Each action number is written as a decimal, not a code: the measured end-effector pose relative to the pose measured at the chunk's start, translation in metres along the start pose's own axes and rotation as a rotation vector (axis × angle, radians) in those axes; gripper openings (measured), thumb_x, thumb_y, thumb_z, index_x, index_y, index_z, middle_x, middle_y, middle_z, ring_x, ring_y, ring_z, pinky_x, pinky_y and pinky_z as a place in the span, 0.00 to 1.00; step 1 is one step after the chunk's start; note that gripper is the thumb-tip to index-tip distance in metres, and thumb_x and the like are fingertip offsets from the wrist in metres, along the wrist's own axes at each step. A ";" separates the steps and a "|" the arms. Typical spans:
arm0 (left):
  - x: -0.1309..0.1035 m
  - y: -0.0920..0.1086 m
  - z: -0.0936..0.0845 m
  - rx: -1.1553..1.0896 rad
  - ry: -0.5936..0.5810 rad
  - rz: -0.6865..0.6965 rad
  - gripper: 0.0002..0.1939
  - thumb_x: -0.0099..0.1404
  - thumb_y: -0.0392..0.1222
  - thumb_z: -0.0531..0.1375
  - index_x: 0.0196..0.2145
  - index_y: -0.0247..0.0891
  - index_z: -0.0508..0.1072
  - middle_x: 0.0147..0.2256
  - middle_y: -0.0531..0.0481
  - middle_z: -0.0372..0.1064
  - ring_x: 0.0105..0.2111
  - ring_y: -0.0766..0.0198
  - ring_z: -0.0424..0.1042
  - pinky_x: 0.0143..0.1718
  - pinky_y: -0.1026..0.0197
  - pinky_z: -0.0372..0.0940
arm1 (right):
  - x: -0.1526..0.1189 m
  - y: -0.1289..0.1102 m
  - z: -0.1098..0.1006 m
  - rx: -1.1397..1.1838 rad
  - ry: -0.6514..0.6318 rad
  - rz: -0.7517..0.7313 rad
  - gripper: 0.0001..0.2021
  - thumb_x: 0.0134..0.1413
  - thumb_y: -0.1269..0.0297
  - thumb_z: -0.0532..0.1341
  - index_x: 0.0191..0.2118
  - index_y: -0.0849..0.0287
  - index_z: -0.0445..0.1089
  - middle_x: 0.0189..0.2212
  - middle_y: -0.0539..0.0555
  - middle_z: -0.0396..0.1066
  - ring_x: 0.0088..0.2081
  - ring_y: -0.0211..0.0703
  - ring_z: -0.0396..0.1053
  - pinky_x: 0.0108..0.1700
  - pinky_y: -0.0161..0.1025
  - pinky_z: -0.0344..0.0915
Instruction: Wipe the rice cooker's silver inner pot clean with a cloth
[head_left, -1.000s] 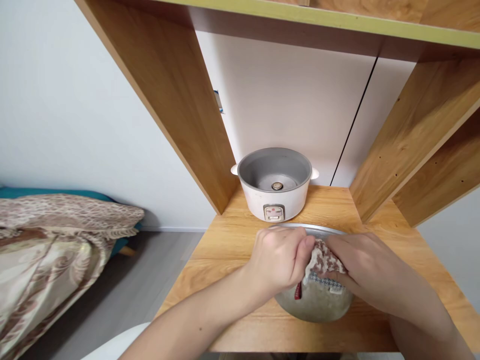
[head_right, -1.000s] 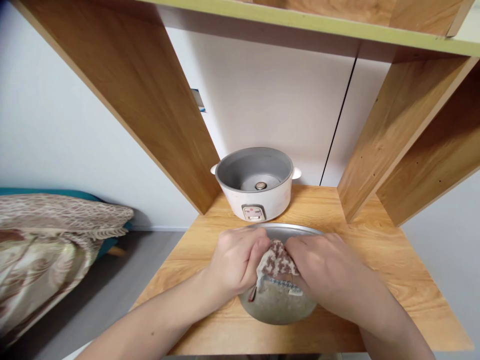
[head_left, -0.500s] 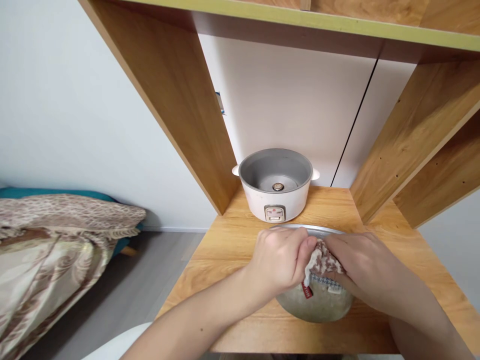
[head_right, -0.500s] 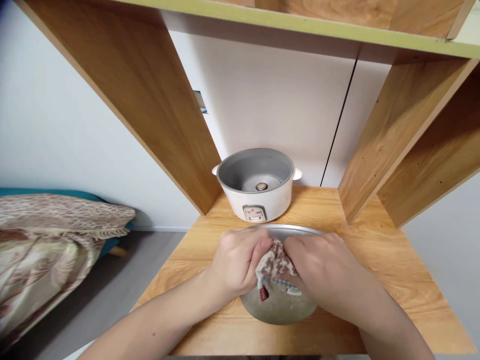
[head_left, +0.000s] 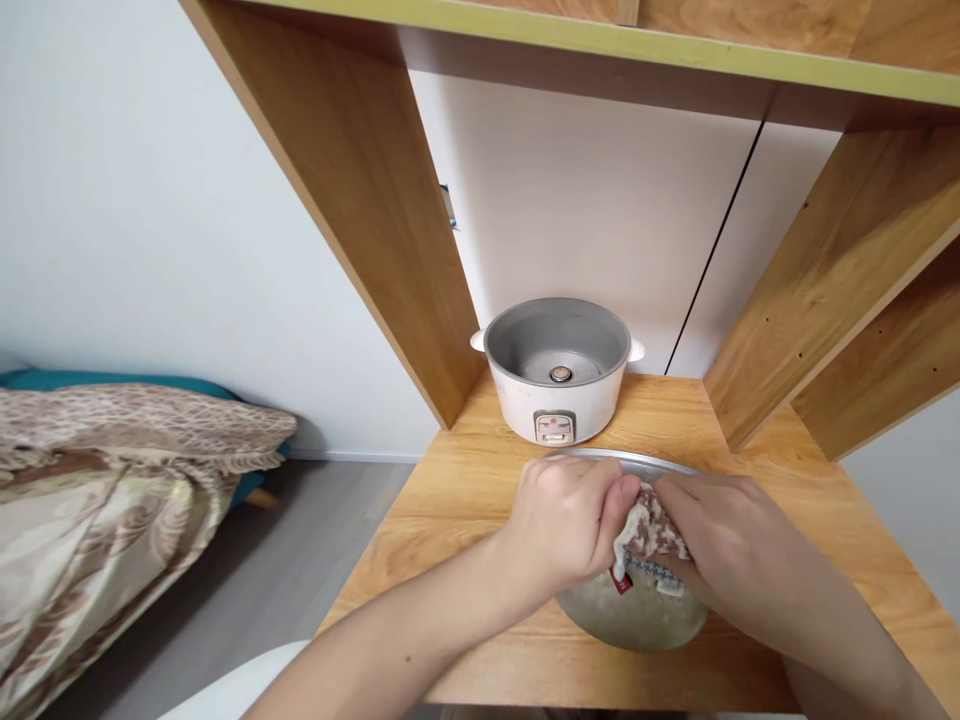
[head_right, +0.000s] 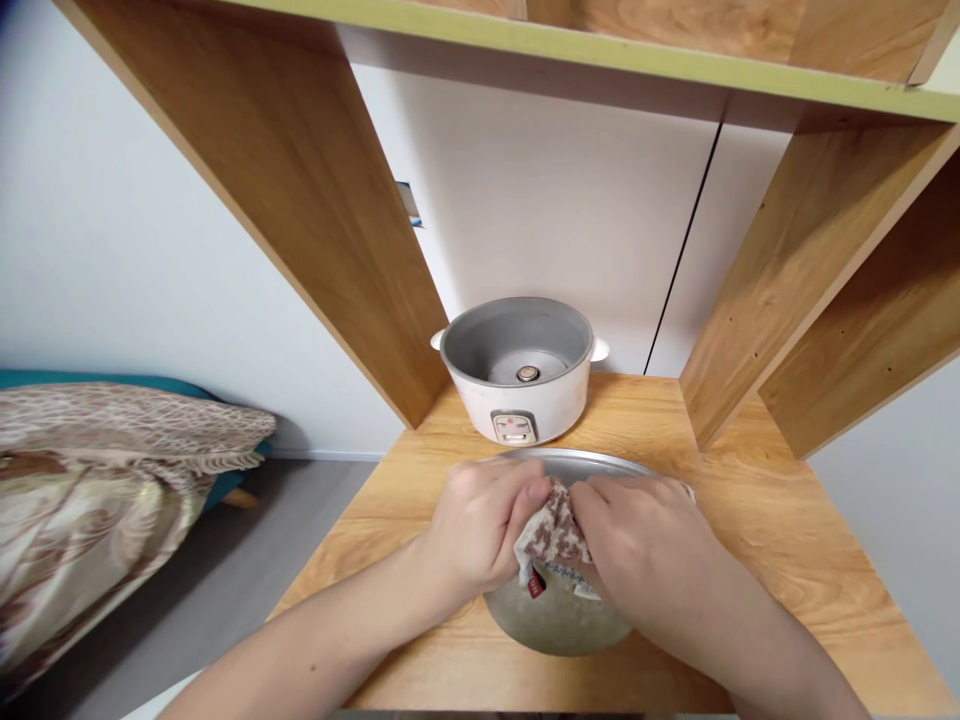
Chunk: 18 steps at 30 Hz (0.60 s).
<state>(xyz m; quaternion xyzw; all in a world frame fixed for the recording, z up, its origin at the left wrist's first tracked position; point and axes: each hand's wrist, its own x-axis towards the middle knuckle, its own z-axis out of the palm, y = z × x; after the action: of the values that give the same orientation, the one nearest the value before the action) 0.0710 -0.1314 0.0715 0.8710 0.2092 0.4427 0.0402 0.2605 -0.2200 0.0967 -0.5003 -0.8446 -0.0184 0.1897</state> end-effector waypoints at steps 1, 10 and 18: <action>0.000 0.000 0.000 0.001 0.001 0.000 0.24 0.79 0.40 0.46 0.22 0.43 0.60 0.16 0.55 0.61 0.16 0.66 0.58 0.20 0.61 0.52 | 0.000 0.000 -0.001 0.005 -0.002 0.002 0.11 0.73 0.70 0.56 0.34 0.55 0.63 0.26 0.48 0.68 0.25 0.42 0.63 0.29 0.42 0.49; 0.004 -0.002 0.000 0.003 0.008 -0.028 0.23 0.77 0.38 0.47 0.22 0.42 0.61 0.15 0.55 0.61 0.15 0.67 0.58 0.20 0.61 0.50 | 0.002 0.012 -0.017 0.103 -0.104 0.061 0.13 0.76 0.59 0.56 0.35 0.55 0.65 0.30 0.50 0.73 0.29 0.43 0.68 0.31 0.41 0.53; 0.001 -0.003 0.001 -0.006 -0.011 -0.026 0.22 0.77 0.38 0.47 0.23 0.42 0.60 0.16 0.55 0.60 0.16 0.67 0.58 0.20 0.61 0.50 | 0.006 0.000 -0.003 0.063 -0.021 0.039 0.09 0.73 0.63 0.59 0.37 0.57 0.67 0.30 0.52 0.74 0.28 0.44 0.69 0.32 0.41 0.54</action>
<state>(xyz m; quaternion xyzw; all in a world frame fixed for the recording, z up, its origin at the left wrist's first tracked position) 0.0714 -0.1284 0.0713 0.8706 0.2190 0.4378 0.0499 0.2590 -0.2152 0.1016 -0.5106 -0.8369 0.0171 0.1966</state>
